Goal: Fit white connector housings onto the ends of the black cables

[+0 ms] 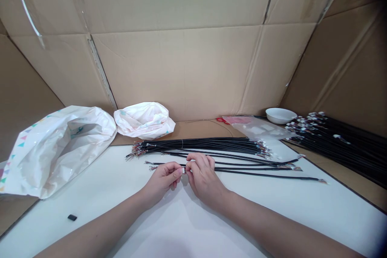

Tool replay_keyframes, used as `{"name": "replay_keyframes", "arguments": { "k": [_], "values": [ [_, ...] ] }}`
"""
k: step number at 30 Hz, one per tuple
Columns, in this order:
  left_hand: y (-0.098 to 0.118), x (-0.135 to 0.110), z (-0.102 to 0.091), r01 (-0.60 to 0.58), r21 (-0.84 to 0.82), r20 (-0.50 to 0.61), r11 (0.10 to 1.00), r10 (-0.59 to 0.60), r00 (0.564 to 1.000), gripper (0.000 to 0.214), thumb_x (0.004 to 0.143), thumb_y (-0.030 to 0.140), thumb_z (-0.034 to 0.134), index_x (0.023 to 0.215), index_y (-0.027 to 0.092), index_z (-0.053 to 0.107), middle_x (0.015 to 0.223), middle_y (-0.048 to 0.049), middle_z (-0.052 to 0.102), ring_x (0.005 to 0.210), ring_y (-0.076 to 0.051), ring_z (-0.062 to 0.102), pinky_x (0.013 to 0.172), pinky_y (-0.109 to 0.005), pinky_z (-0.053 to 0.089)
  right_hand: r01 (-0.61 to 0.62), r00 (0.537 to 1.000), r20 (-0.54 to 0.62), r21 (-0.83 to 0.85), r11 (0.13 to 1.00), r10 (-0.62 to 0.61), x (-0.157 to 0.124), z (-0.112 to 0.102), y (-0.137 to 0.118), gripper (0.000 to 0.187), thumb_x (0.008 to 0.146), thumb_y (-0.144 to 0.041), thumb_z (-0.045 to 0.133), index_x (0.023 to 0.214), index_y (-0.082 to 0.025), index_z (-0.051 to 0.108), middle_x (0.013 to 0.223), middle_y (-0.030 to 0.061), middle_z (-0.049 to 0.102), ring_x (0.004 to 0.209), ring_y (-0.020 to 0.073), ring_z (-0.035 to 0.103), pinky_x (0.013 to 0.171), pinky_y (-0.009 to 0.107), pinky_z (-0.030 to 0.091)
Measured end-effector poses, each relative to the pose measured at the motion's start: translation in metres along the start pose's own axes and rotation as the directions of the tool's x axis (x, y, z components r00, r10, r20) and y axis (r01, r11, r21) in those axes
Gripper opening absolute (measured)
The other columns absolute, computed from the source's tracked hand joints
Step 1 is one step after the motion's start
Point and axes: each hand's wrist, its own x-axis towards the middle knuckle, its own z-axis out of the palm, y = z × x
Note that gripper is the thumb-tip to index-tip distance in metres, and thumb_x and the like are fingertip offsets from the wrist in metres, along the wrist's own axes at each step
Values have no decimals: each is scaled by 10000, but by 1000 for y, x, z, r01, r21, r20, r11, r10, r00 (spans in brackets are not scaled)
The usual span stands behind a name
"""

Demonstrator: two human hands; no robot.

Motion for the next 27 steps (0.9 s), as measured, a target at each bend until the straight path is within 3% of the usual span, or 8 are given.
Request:
{"name": "replay_keyframes", "arguments": {
  "k": [9,16,21,27],
  "values": [
    [0,0,0,1,13,-8,1000,-1,1000,370,748,504,644,741,139,580,582,28,483,473,-62,402,417,-193,214,-43,999,21,44,998,42,1,-1,-2,154,890,-90,392,797,-159,494,951,78,566,939,179,504,799,344,283],
    [3,-3,2,2,42,-21,999,-1,1000,361,756,502,618,731,149,548,579,31,471,475,-69,405,413,-190,230,-219,973,93,96,971,211,3,-6,2,168,921,-151,385,905,-178,551,974,72,574,943,188,520,784,338,359],
    [5,-5,6,-30,116,-45,993,35,998,340,777,488,586,757,148,583,566,38,453,478,-79,387,423,-199,254,-249,960,173,160,955,222,4,-7,6,147,890,-181,500,784,-207,597,971,50,580,948,194,533,763,330,401],
    [5,-5,7,-32,161,-51,986,41,998,301,788,448,569,751,150,592,548,44,461,444,-74,359,424,-208,246,-279,952,197,234,931,235,6,-11,5,68,838,-158,565,794,-202,594,963,57,578,957,203,545,785,346,433]
  ]
}}
